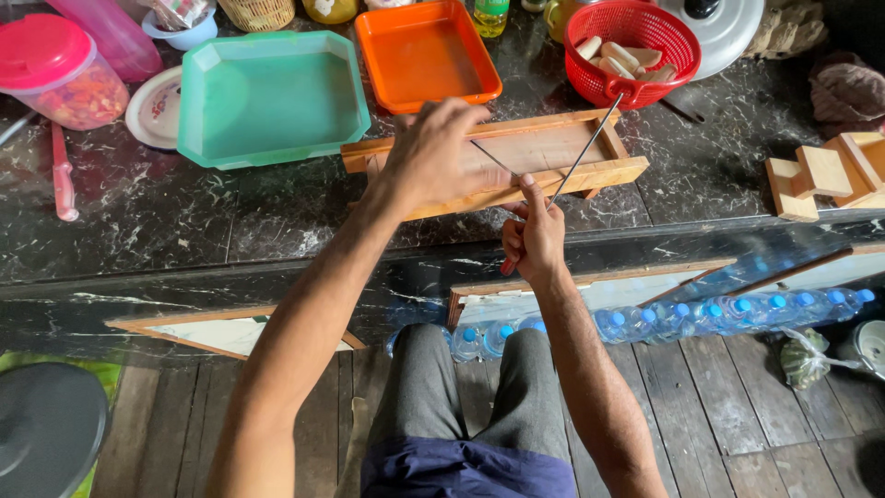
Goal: The person assembles a wooden object by inserting and tightening screws with a screwdriver. They repeatedly adjust the wooden frame and secure it with screws.
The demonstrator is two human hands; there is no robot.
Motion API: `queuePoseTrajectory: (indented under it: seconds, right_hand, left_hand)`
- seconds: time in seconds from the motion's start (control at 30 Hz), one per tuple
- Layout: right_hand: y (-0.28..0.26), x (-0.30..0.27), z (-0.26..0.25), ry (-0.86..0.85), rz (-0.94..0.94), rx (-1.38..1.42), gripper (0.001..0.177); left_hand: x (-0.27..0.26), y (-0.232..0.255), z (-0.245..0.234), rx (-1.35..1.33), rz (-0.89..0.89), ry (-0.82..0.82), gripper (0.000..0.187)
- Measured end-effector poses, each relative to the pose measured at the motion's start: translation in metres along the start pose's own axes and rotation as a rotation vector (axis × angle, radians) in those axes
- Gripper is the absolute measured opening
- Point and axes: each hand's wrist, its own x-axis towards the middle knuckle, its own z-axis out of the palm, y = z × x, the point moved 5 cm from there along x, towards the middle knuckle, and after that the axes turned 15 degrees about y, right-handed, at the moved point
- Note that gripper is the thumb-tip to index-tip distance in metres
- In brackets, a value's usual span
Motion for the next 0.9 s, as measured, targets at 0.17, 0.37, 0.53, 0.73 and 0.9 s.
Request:
queuePoseTrajectory:
  seconds: [0.17,0.37,0.53,0.73,0.9]
  right_hand:
    - [-0.002,0.002,-0.004,0.002,0.006,-0.068,0.051]
    - [-0.02,-0.002,0.007,-0.074,-0.104,-0.071,0.048]
    - [-0.055,-0.032,0.012,-0.185,-0.287,-0.305,0.058]
    - [-0.075,-0.087,-0.011,-0.299,-0.394,-0.398,0.046]
    - [-0.063,-0.107,-0.019,-0.491,-0.462,-0.567,0.054]
  left_hand:
    - [-0.051,0.009,0.014,0.558,0.347,0.039,0.084]
    - [-0.056,-0.005,0.024,0.56,0.451,0.378,0.034]
    - [-0.048,-0.018,0.006,0.427,0.248,0.248,0.025]
    - [-0.044,-0.012,-0.049,0.258,-0.068,0.148,0.03]
    - [-0.047,-0.008,-0.085,0.157,-0.22,0.217,0.041]
